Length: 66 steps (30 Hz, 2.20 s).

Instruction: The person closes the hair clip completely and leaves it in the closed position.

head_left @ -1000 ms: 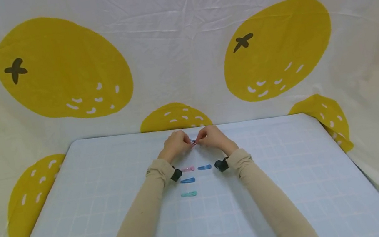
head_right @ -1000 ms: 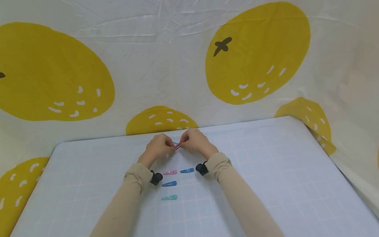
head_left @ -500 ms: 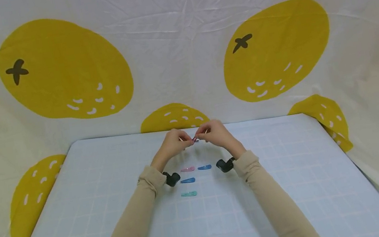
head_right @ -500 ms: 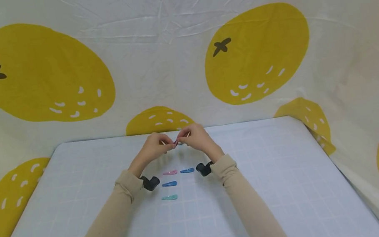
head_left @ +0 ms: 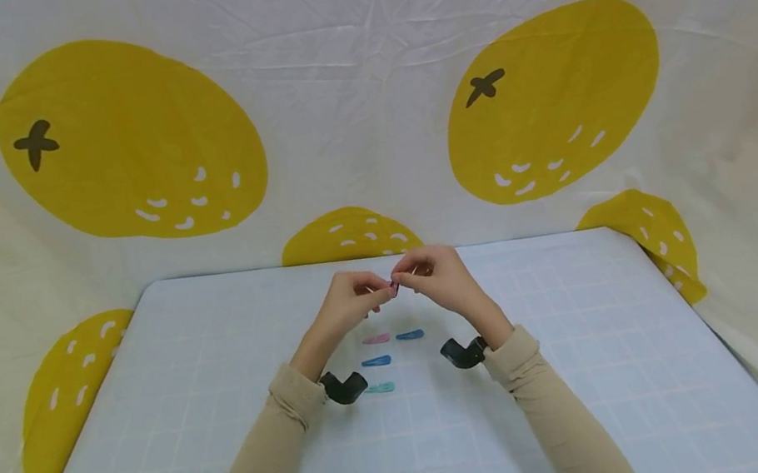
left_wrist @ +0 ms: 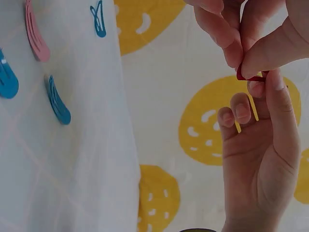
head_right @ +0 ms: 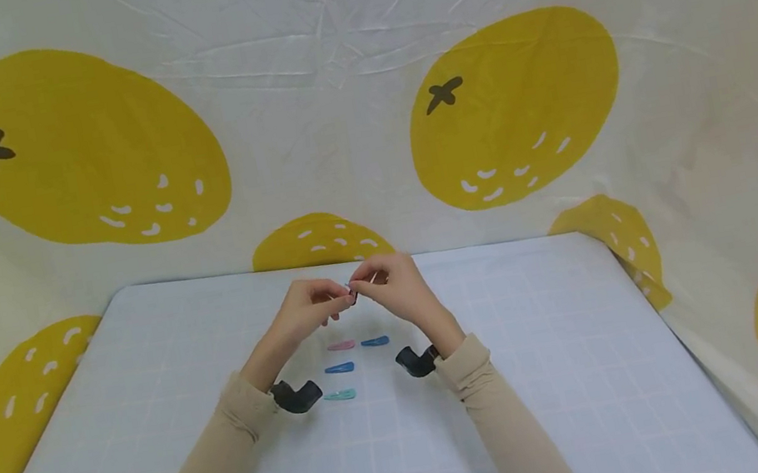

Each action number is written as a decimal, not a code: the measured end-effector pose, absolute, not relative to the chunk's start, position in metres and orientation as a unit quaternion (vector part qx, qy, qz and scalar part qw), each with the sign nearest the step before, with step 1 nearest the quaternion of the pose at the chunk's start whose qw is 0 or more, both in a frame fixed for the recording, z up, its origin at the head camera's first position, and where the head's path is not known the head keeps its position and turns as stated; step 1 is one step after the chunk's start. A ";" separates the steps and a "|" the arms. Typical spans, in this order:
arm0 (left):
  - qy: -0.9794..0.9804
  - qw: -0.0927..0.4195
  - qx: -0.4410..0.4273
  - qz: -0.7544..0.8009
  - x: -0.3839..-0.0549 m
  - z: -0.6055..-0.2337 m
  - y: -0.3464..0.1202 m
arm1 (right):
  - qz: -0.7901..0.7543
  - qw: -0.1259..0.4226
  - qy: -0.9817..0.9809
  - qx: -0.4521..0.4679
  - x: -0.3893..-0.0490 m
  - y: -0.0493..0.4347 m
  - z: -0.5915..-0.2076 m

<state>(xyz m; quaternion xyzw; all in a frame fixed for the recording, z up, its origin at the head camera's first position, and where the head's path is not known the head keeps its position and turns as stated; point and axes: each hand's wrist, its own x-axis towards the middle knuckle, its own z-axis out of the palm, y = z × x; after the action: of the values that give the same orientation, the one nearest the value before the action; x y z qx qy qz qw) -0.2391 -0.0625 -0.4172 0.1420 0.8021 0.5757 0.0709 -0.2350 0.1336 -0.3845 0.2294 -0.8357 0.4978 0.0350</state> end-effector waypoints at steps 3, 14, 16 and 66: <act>0.786 0.074 0.145 0.597 -0.229 -0.418 -0.063 | 0.500 0.037 -0.832 0.238 -0.224 0.133 -0.382; 0.752 0.104 0.111 0.642 -0.196 -0.436 -0.065 | 0.518 0.042 -0.818 0.246 -0.196 0.138 -0.402; 0.744 0.110 0.117 0.649 -0.192 -0.440 -0.067 | 0.527 0.031 -0.815 0.239 -0.192 0.139 -0.407; 0.720 0.180 0.246 0.623 -0.175 -0.484 -0.090 | 0.717 -0.217 -0.651 0.126 -0.164 0.151 -0.488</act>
<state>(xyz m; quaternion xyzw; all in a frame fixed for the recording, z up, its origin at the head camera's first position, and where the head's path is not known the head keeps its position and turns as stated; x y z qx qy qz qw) -0.1747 -0.0901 -0.4842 0.2461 0.7199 0.6234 0.1804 -0.1643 0.1506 -0.4881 0.1259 -0.6506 0.7169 -0.2165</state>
